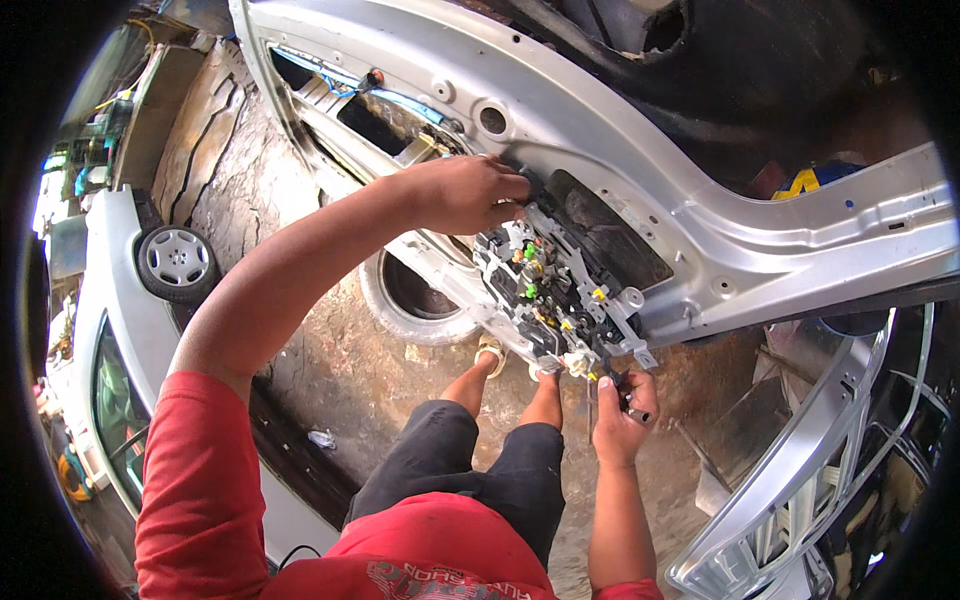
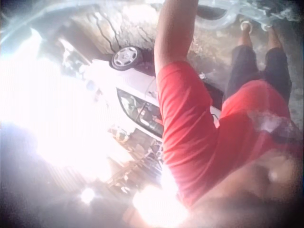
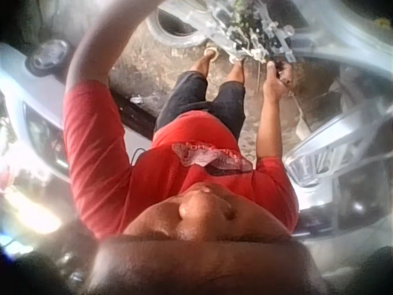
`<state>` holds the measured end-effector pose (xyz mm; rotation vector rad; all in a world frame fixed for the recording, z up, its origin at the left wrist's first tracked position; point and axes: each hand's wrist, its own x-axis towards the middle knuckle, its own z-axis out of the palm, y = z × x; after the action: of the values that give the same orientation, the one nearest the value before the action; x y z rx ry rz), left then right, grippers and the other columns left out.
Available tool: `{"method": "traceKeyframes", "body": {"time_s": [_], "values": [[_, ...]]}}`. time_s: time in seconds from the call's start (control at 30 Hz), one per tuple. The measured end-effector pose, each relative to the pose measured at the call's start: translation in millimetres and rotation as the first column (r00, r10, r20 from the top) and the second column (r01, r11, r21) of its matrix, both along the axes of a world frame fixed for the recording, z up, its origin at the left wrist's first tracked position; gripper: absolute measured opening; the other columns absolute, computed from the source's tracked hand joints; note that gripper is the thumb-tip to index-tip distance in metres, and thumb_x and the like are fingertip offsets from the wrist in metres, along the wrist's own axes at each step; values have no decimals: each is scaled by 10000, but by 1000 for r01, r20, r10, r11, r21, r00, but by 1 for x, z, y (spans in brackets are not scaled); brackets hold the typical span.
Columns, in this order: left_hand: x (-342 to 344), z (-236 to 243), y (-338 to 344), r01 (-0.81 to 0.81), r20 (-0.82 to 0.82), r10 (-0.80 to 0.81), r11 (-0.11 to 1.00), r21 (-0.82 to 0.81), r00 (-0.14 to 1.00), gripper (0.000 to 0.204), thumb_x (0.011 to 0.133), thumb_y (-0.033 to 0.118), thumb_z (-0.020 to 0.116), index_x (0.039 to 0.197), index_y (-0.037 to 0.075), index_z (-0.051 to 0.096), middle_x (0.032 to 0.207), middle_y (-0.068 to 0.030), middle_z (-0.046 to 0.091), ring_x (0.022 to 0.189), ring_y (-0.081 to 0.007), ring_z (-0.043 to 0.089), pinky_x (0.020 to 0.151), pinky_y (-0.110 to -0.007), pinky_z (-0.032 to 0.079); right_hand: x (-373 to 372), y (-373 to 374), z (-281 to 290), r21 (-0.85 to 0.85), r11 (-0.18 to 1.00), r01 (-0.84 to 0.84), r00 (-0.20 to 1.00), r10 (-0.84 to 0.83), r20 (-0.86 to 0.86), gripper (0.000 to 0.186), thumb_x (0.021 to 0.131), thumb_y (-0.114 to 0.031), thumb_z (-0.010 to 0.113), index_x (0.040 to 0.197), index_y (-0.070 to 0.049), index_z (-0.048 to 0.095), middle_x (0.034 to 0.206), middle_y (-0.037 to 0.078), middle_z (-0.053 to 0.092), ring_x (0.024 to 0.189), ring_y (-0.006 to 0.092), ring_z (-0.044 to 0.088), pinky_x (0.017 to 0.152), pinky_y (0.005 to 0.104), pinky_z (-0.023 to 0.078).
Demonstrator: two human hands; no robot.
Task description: The person removes a window regulator from a car door, places it on another door, and then installs a new weather stripping seal onto the door frame. They also handle a package of clips and install them into the door.
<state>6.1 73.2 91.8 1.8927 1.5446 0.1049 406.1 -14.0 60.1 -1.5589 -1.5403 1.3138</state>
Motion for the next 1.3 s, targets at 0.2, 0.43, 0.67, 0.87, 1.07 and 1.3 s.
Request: {"method": "traceKeyframes", "body": {"time_s": [0.2, 0.43, 0.67, 0.87, 1.07, 1.3], "values": [[1, 1, -1, -83, 45, 79, 991, 102, 996, 318, 1031, 389, 590, 1051, 74, 626, 1018, -170, 681, 991, -425, 671, 849, -540, 516, 1, 3, -4, -49, 997, 63, 996, -66, -61, 142, 932, -99, 708, 970, -17, 597, 847, -19, 573, 765, 71, 503, 701, 262, 432], [6, 1, 0, -173, 71, 167, 981, 92, 983, 343, 1013, 418, 614, 1035, 79, 661, 941, -185, 693, 924, -417, 677, 810, -515, 520, -8, 11, 5, -167, 971, 171, 934, -214, -286, 110, 953, -87, 680, 982, -50, 580, 792, -48, 550, 666, 22, 447, 596, 217, 358], [22, 2, 2, -350, 92, 341, 930, 110, 935, 349, 987, 393, 642, 991, 46, 681, 905, -203, 703, 885, -426, 682, 803, -488, 533, -18, 18, 15, -153, 961, 230, 904, -269, -332, 99, 953, -67, 674, 974, -56, 578, 777, -52, 546, 613, 15, 420, 553, 215, 327], [21, 8, 3, -357, 145, 346, 932, 60, 927, 372, 939, 367, 698, 1065, 19, 666, 943, -216, 710, 899, -409, 698, 847, -494, 545, -9, 19, 8, -101, 966, 238, 932, -256, -256, 103, 950, -71, 682, 1002, -38, 600, 821, -44, 573, 702, 21, 461, 621, 219, 366], [16, 5, -9, -138, 21, 137, 966, 217, 990, 461, 866, 399, 789, 1078, 10, 663, 1058, -187, 703, 1056, -393, 662, 925, -462, 537, -7, 23, 10, -89, 974, 207, 932, -225, -286, 113, 946, -76, 686, 1013, -29, 607, 859, -32, 588, 742, 30, 476, 652, 228, 389], [17, -8, -12, -111, 31, 108, 918, 380, 994, 423, 903, 403, 766, 1053, 21, 664, 1003, -152, 699, 1056, -369, 651, 925, -479, 533, 0, 25, 4, -41, 986, 161, 961, -166, -220, 122, 953, -89, 688, 1018, -20, 612, 888, -18, 604, 750, 44, 489, 670, 232, 406]]}}
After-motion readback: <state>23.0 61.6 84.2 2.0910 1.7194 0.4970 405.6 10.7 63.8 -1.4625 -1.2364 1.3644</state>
